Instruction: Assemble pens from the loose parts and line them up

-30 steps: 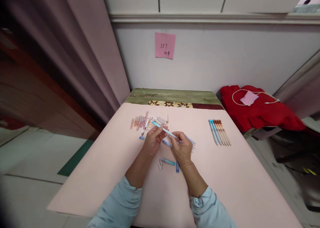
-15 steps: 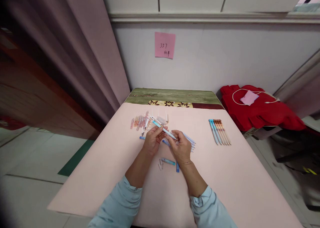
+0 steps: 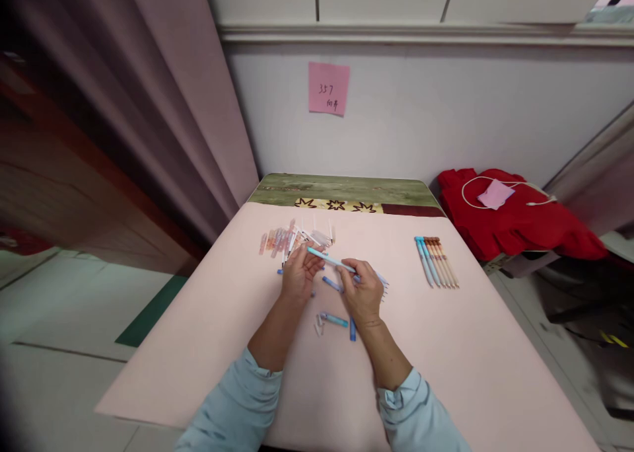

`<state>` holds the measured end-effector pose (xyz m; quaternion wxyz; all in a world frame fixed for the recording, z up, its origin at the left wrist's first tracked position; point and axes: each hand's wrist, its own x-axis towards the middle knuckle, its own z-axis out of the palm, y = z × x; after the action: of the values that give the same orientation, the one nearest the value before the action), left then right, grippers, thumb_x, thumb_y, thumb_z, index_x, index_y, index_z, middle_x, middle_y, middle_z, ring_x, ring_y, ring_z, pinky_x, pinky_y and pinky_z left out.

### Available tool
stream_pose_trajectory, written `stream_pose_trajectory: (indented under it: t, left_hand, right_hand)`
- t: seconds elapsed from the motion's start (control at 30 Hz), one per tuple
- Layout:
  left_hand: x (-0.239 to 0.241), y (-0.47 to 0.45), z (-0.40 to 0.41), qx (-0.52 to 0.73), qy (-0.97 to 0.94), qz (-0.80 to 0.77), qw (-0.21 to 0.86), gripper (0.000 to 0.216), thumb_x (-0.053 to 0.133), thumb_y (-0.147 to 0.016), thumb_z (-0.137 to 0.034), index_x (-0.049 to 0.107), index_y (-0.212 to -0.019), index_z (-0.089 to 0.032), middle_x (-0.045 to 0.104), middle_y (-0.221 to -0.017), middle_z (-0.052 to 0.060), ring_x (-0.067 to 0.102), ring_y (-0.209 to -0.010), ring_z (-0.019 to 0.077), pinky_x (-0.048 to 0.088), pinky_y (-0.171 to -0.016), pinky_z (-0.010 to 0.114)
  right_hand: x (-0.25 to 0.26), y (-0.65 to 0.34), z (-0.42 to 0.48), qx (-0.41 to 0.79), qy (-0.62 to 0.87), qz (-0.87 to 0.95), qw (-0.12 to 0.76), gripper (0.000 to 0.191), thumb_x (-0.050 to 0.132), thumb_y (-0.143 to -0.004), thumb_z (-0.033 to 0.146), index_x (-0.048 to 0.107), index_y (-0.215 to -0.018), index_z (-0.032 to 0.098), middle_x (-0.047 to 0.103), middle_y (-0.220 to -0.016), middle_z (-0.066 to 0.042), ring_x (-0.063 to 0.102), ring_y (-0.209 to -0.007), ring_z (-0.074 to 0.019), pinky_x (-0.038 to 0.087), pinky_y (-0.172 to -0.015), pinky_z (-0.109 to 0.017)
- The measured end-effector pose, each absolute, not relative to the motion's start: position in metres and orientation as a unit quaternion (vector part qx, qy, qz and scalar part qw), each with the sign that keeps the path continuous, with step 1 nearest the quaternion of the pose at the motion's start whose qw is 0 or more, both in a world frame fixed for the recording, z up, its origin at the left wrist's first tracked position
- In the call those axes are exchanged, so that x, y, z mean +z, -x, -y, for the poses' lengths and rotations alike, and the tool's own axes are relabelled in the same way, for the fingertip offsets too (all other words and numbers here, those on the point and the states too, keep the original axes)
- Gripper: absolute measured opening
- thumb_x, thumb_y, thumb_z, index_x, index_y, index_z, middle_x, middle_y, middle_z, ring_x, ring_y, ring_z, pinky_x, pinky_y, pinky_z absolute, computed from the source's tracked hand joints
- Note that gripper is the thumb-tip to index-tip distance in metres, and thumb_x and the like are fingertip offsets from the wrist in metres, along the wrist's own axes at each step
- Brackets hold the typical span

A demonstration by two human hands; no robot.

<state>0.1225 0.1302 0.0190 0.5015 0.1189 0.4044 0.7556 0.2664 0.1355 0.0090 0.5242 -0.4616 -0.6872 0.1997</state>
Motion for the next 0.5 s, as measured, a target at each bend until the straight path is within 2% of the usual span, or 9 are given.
stream_pose_trajectory:
  t: [0.23,0.4,0.5]
  left_hand:
    - [0.0203,-0.1233,-0.1309,0.762,-0.119,-0.396,0.499,0.035,0.074,-0.076,-0.042,0.065,-0.092,-0.012,0.074,-0.081,0.008,0.069,-0.064,0.0137,0.056,-0.063,0.025]
    - [0.0189,-0.1287,-0.1277,0.700,-0.163,-0.410,0.562,0.031,0.082,-0.068,-0.030,0.066,-0.087,-0.011,0.073,-0.080,0.008,0.069,-0.064,0.0140,0.057,-0.064,0.024]
    - [0.0167,-0.1306,-0.1255,0.669,-0.194,-0.415,0.585,0.030,0.082,-0.068,-0.028,0.067,-0.086,-0.010,0.073,-0.076,0.008,0.070,-0.067,0.0158,0.057,-0.065,0.025]
  right_hand:
    - [0.0087,-0.2672,-0.1357,0.187,0.464,0.693,0.519,0.022,0.062,-0.088,0.040,0.070,-0.095,0.020,0.071,-0.089,-0.004,0.063,-0.070,-0.0161,0.050,-0.073,-0.030]
    - [0.0092,-0.2668,-0.1360,0.179,0.458,0.692,0.529,0.023,0.060,-0.089,0.040,0.070,-0.094,0.020,0.071,-0.089,-0.005,0.064,-0.075,-0.0173,0.050,-0.074,-0.031]
    - [0.0088,-0.2668,-0.1360,0.185,0.461,0.684,0.535,0.023,0.061,-0.089,0.040,0.070,-0.094,0.020,0.071,-0.090,-0.005,0.065,-0.075,-0.0170,0.051,-0.074,-0.031]
